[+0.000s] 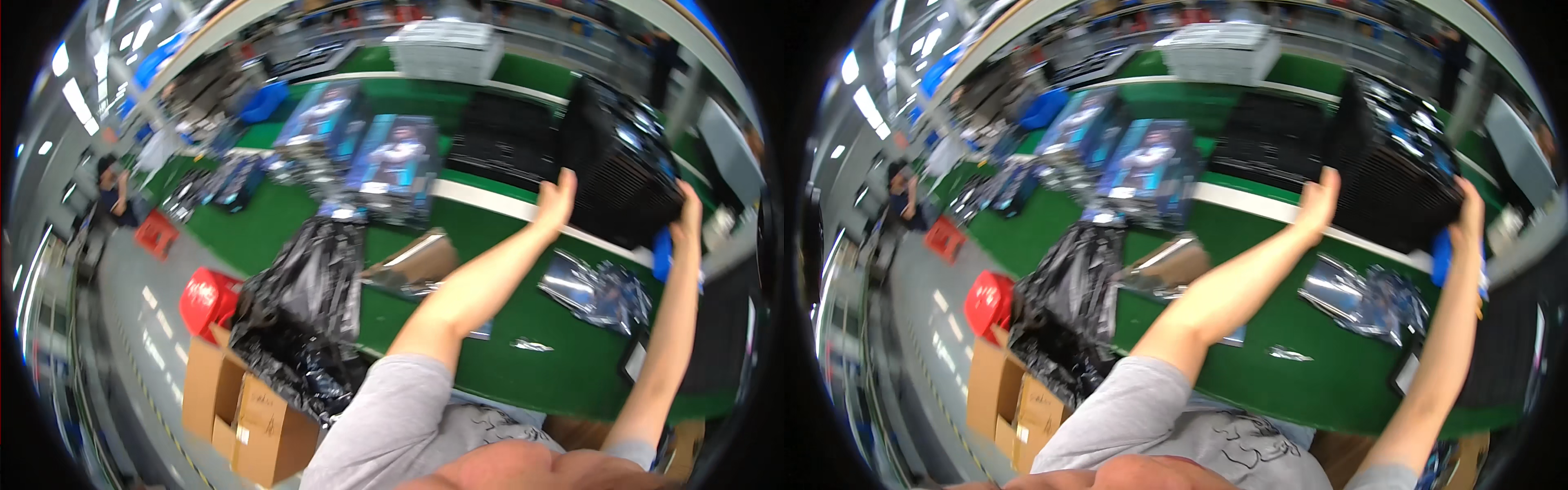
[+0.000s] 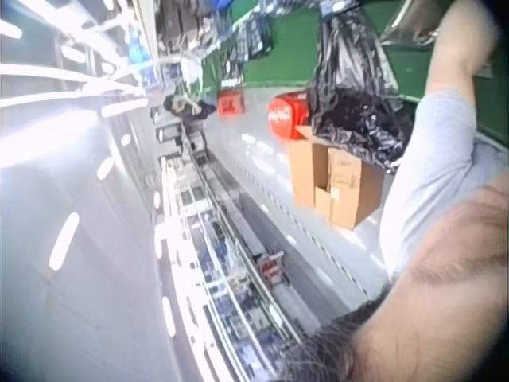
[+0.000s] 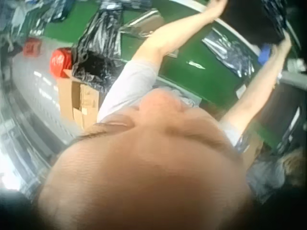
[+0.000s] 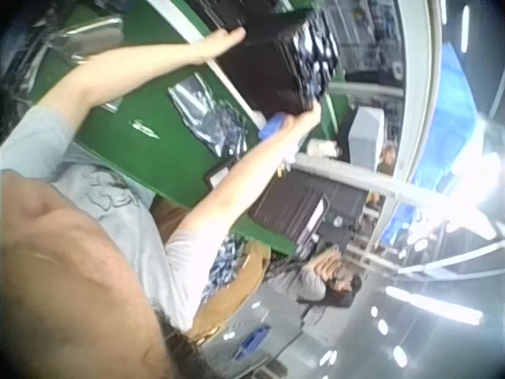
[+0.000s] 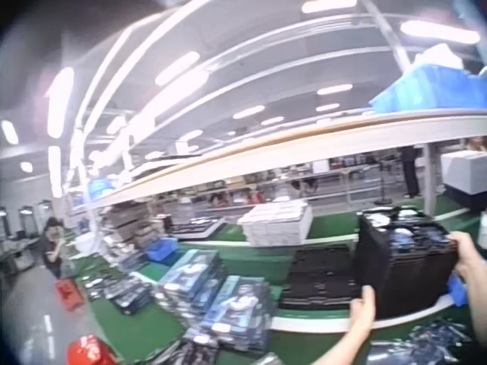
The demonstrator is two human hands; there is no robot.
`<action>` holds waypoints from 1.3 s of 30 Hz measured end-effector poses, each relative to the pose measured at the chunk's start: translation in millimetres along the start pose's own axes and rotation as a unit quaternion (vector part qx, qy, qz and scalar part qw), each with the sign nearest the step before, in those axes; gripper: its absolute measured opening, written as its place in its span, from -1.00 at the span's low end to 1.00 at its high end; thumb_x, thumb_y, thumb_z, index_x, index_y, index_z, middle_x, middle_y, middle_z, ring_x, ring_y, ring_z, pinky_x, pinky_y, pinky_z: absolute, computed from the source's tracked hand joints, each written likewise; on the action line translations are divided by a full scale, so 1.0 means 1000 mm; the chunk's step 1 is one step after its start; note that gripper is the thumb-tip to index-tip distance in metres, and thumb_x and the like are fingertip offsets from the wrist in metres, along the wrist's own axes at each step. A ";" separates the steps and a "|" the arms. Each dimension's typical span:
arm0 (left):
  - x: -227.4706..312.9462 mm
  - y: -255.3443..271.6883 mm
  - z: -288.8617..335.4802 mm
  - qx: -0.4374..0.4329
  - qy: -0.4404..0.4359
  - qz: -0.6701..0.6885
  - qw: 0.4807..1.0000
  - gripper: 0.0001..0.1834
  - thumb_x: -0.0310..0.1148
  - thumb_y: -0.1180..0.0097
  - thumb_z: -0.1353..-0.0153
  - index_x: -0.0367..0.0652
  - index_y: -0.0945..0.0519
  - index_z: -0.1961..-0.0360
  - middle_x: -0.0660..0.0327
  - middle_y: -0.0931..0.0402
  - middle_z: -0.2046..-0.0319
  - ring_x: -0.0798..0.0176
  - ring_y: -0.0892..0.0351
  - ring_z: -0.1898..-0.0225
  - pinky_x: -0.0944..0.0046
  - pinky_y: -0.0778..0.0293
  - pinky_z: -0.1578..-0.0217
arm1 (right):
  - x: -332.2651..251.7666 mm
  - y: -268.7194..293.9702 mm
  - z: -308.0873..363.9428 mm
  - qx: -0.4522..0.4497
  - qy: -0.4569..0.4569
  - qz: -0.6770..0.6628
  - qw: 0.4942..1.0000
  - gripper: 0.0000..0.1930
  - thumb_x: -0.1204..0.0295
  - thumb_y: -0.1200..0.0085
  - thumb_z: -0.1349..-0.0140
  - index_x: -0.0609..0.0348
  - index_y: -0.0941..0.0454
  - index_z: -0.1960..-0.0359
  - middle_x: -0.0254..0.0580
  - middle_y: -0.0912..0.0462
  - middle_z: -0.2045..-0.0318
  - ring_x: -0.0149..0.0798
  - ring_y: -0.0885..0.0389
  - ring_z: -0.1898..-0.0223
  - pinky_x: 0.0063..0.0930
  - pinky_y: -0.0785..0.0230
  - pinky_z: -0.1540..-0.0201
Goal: The person sits at a green workbench in a factory setting, handling small electronic components. They open a retail box, remove a component, and place it into a clear plastic bag. The person then seals the bag and places it into a black plastic tray. This process is repeated for multiple units, with the person stacking the finished trays on the table.
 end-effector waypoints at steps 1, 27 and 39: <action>0.009 0.000 0.015 -0.050 0.038 0.001 0.998 0.10 0.43 0.26 -0.23 -0.72 -0.33 -0.06 -0.42 -0.42 -0.03 -0.15 -0.39 -0.20 0.05 -0.28 -0.16 | 0.003 0.006 0.008 0.015 -0.012 -0.008 1.000 -0.89 0.32 -0.11 -0.20 0.05 -0.57 0.33 -0.31 -0.65 0.38 -0.33 -0.59 0.35 -0.45 -0.44 0.19; -0.008 -0.003 0.006 -0.089 0.009 0.096 0.991 -0.20 0.43 0.02 -0.15 -0.27 -0.40 0.29 0.20 -0.37 0.40 0.35 -0.41 0.34 0.31 -0.45 0.34 | 0.008 0.045 -0.019 0.008 -0.008 -0.038 0.999 -0.87 0.33 -0.12 -0.21 0.08 -0.60 0.35 -0.34 -0.66 0.39 -0.33 -0.61 0.36 -0.47 -0.46 0.22; 0.028 0.004 0.033 -0.169 0.077 0.300 0.936 -0.51 -0.07 -0.19 -0.21 -0.28 -0.42 0.08 0.07 -0.50 0.17 0.16 -0.58 0.20 -0.05 -0.61 0.21 | 0.008 0.031 0.000 0.028 0.010 -0.090 0.996 -0.89 0.35 -0.09 -0.19 0.08 -0.58 0.42 -0.30 -0.66 0.43 -0.29 -0.60 0.42 -0.37 -0.47 0.25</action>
Point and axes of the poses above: each hand's wrist, its own z-axis away from the middle knuckle, its own y-axis out of the back of the hand, x = y × z, the point moved 5 cm from there along -z, towards the middle knuckle
